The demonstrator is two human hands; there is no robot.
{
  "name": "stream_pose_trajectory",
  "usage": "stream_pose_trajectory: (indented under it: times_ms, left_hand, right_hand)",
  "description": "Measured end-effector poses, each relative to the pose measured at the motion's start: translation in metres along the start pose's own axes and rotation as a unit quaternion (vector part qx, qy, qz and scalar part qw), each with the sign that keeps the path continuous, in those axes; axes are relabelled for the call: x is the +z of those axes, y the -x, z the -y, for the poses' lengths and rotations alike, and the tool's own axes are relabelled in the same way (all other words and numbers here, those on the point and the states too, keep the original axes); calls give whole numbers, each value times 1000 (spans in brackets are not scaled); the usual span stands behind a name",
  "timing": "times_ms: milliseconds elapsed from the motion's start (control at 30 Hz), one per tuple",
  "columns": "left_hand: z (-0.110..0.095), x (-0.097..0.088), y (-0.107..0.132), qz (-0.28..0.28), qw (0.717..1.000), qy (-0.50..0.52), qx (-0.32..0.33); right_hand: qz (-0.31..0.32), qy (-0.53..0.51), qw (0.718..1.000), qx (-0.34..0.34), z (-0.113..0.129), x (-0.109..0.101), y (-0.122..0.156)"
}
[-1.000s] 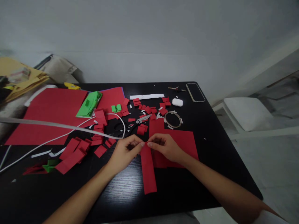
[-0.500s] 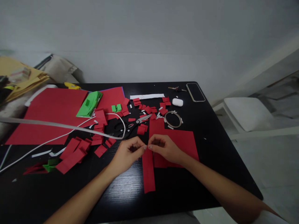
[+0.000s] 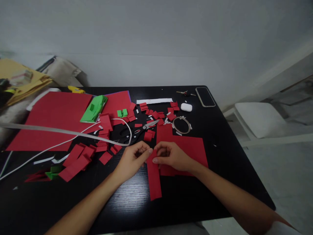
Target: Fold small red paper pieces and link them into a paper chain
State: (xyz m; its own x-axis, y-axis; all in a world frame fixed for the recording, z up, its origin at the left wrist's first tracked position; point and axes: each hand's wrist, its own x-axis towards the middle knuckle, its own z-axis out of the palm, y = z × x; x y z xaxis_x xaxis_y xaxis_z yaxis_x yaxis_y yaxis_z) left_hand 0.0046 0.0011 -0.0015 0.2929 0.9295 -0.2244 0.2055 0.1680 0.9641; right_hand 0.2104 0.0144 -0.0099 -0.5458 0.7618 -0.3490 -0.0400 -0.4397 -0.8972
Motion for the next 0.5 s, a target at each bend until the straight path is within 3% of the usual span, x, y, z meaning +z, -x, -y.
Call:
stream_pose_trajectory:
  times_ms: [500]
  left_hand:
    - [1,1,0,8,1000,8,-8]
  right_hand:
    - [17,8,1000,-1,-2,-1,0]
